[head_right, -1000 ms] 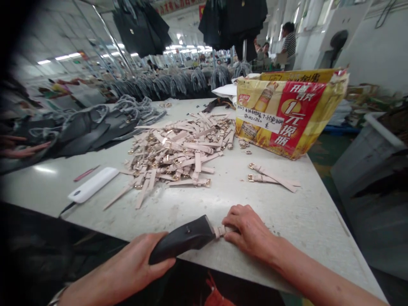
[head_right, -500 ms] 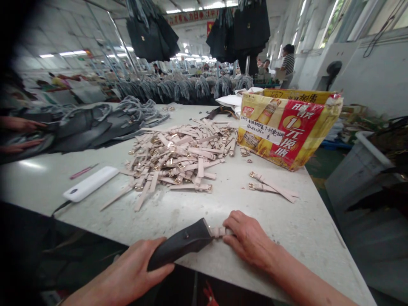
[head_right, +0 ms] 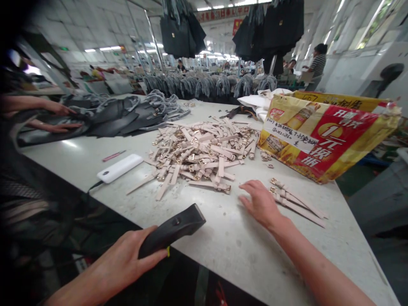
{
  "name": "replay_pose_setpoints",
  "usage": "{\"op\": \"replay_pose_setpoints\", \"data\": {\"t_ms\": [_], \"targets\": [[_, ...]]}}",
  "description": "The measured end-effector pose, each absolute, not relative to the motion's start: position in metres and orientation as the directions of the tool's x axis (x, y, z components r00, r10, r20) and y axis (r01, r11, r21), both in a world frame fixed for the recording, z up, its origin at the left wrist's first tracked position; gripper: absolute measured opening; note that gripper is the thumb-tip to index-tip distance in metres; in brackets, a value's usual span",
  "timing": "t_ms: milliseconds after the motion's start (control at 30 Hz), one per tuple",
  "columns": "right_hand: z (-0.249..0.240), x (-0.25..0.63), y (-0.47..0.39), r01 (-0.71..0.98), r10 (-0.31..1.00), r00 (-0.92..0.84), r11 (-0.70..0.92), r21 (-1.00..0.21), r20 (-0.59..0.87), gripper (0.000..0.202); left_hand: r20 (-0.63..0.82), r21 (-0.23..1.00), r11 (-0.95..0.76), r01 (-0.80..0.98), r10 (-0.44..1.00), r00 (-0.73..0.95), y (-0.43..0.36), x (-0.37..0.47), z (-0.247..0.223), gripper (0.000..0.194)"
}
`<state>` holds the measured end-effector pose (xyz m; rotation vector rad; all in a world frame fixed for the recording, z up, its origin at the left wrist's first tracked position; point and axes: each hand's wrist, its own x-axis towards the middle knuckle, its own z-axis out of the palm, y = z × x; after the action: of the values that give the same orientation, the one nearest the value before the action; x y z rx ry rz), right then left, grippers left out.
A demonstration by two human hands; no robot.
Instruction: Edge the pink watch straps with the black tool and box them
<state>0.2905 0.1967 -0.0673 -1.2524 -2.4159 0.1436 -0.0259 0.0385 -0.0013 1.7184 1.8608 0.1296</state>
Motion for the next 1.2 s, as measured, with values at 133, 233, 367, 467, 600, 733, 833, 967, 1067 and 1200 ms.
{"op": "replay_pose_setpoints", "data": {"t_ms": [133,233,367,467,600,733,833,967,1067,1200], "targets": [[-0.059,0.225,0.208,0.753,0.793,-0.574,0.609,-0.248,0.203,0.023,-0.330,0.454,0.152,0.878,0.944,0.007,0.036,-0.026,0.000,0.029],[-0.061,0.218,0.208,0.768,0.802,-0.572,0.597,-0.233,0.168,0.024,-0.329,0.467,0.162,0.869,0.944,0.001,0.032,-0.029,0.001,0.027],[-0.064,0.236,0.174,0.813,0.840,-0.531,0.542,-0.211,0.113,0.019,-0.337,0.484,0.168,0.859,0.941,0.006,0.030,-0.033,-0.003,0.029],[-0.062,0.248,0.133,0.807,0.832,-0.549,0.552,-0.212,0.077,0.014,-0.332,0.482,0.157,0.862,0.943,0.013,0.031,-0.032,-0.007,0.031],[-0.056,0.253,0.098,0.799,0.838,-0.545,0.527,-0.289,0.021,0.024,-0.342,0.472,0.135,0.871,0.939,0.040,0.033,-0.025,-0.008,0.031],[-0.055,0.255,0.103,0.761,0.853,-0.521,0.482,-0.435,0.035,0.016,-0.338,0.434,0.128,0.892,0.941,0.030,0.031,-0.020,-0.008,0.031],[-0.052,0.251,0.118,0.547,0.696,-0.703,0.662,-0.512,0.148,0.033,-0.345,0.424,0.146,0.894,0.939,0.010,0.028,-0.020,-0.009,0.032],[-0.041,0.237,0.131,0.267,0.377,-0.916,0.827,-0.495,0.135,0.035,-0.348,0.420,0.177,0.890,0.937,-0.022,0.026,-0.025,-0.012,0.034],[-0.033,0.228,0.136,0.193,0.263,-0.960,0.874,-0.445,0.099,0.031,-0.338,0.425,0.182,0.887,0.941,-0.032,0.025,-0.030,-0.014,0.035],[-0.034,0.230,0.139,0.312,0.362,-0.928,0.882,-0.354,0.084,0.010,-0.332,0.414,0.193,0.890,0.942,-0.050,0.023,-0.033,-0.013,0.036]]}}
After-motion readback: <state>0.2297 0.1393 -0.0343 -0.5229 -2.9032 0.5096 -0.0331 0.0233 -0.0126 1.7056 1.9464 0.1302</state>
